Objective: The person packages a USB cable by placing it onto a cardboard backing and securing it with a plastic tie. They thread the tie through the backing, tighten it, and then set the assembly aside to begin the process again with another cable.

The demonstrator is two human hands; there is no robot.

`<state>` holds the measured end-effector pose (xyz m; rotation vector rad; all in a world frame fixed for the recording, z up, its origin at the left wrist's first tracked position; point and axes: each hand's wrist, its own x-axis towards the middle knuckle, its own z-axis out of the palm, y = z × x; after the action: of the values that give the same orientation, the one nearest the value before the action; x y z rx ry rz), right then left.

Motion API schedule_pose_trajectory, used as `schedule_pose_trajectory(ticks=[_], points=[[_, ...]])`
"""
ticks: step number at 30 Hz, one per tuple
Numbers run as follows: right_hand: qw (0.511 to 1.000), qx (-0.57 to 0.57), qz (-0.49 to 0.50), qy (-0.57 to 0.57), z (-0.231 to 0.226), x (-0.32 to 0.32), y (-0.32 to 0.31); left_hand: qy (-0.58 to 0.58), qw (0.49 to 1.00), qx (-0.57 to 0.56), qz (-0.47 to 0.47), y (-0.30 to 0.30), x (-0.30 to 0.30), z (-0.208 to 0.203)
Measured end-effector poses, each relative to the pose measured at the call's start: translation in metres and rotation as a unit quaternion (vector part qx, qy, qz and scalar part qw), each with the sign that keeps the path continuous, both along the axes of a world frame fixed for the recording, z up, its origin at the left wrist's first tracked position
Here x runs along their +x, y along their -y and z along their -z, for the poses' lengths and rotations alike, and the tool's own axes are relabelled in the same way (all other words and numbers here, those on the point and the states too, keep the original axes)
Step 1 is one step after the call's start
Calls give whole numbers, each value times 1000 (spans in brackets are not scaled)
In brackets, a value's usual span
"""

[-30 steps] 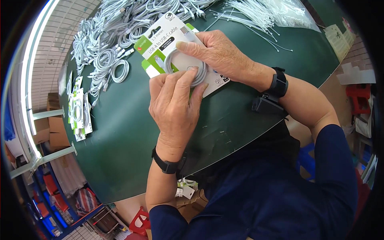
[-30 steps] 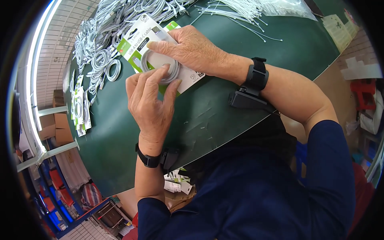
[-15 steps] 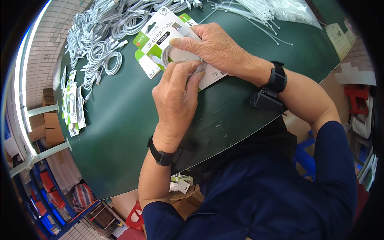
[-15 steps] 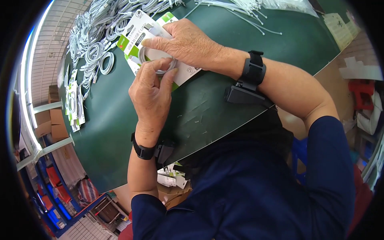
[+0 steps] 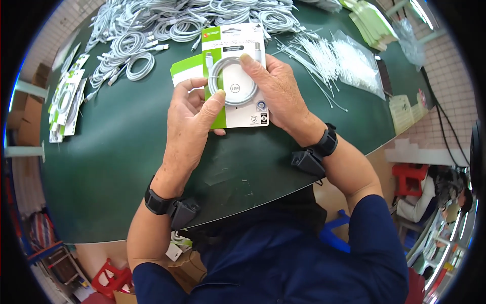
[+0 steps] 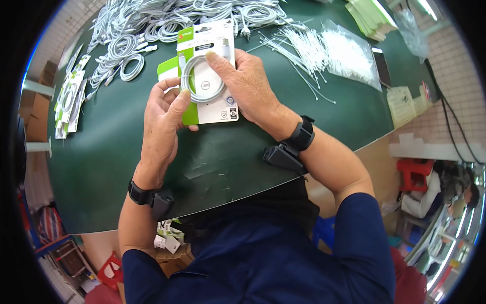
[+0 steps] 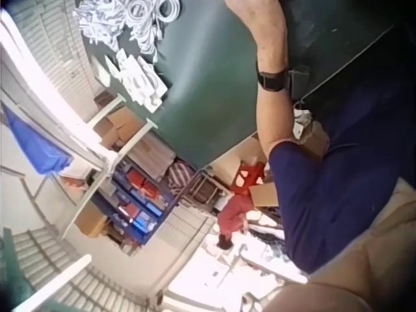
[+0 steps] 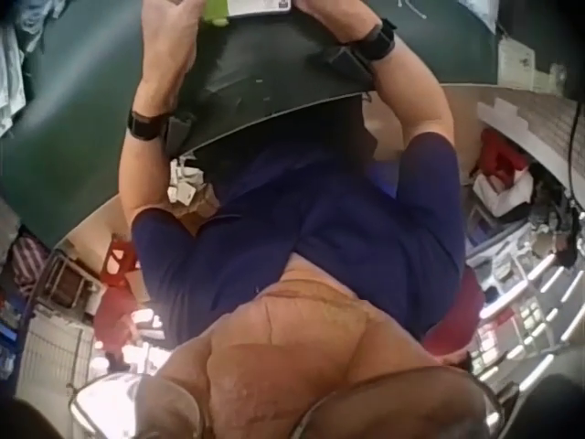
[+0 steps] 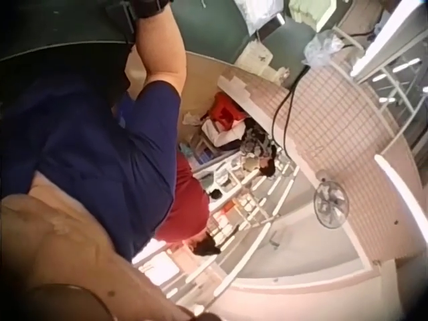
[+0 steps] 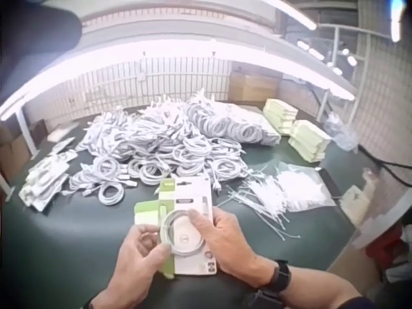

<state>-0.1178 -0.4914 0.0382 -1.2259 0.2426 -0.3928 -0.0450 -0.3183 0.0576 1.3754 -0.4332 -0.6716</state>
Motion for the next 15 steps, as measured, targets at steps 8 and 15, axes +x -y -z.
schedule_pose_trajectory(ticks=[8,15], points=[[999,22,-8,31,-6,-1,-11,-160,987,-19,-2,-4,4,-1],[1000,-9,-18,22,-8,-6,-8,-182,977,-90,57,-8,3,2]])
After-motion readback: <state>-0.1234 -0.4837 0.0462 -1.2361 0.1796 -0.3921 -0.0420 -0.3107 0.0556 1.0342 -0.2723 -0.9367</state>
